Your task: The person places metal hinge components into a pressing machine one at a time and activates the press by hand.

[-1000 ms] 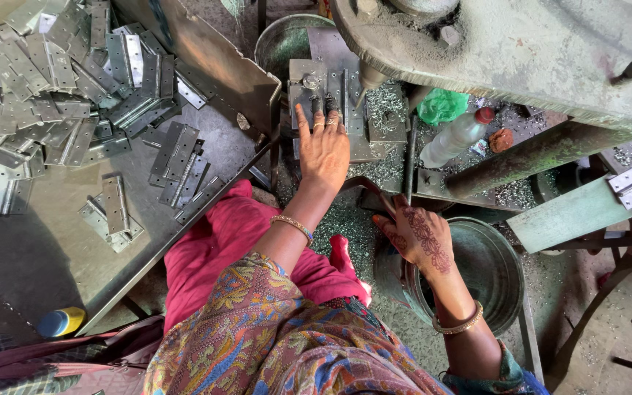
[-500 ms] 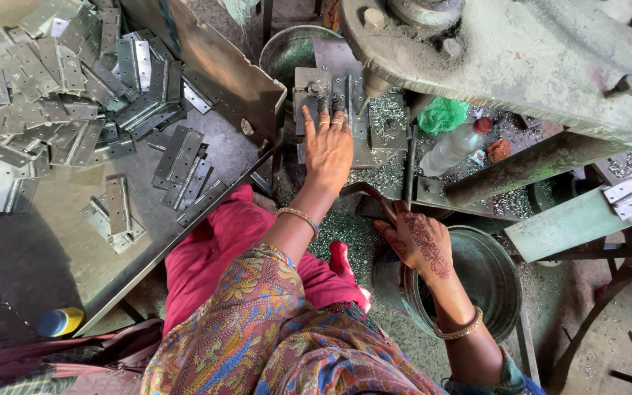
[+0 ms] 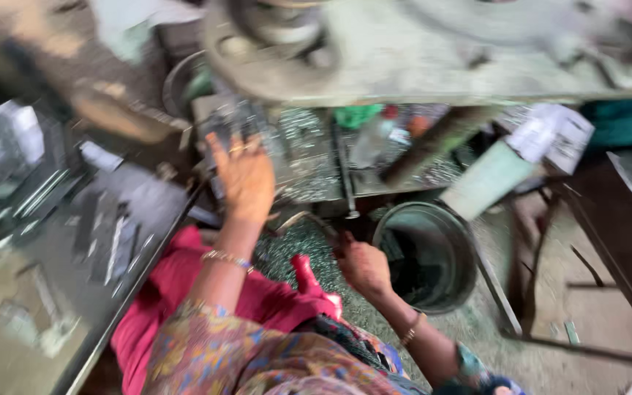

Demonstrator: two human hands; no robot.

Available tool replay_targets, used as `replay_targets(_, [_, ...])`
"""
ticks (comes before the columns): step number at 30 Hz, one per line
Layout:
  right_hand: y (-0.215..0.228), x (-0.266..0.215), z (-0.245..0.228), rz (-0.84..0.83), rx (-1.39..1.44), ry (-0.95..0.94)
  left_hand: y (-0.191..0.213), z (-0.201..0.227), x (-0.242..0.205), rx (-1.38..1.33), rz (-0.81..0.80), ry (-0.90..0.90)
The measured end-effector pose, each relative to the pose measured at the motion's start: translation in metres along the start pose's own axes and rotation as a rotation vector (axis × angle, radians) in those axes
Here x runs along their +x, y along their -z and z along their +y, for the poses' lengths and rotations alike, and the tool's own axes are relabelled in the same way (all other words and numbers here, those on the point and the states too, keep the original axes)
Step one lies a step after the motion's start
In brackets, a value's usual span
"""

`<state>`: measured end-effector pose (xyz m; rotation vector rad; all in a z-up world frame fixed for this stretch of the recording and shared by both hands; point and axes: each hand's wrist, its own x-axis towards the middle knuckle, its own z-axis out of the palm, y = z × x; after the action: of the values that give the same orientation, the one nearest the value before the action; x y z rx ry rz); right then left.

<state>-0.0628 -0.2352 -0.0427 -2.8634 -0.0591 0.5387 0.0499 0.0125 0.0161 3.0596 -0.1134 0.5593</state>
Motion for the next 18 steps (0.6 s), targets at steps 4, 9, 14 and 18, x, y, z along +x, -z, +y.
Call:
replay_targets(4, [0.025,0.002,-0.016,0.082,0.011,0.151,0.003,-0.004,0.011,0.140,0.038,-0.028])
replay_targets(9, [0.080,0.007,-0.051,0.164,-0.135,0.347,-0.003,-0.013,0.030,0.188,-0.155,0.047])
replay_targets(14, [0.068,-0.009,-0.041,0.144,0.016,0.254,-0.020,-0.021,0.042,0.180,-0.059,0.064])
replay_targets(18, [0.032,-0.007,-0.020,0.131,0.033,0.088,-0.030,-0.017,0.041,0.178,-0.080,0.092])
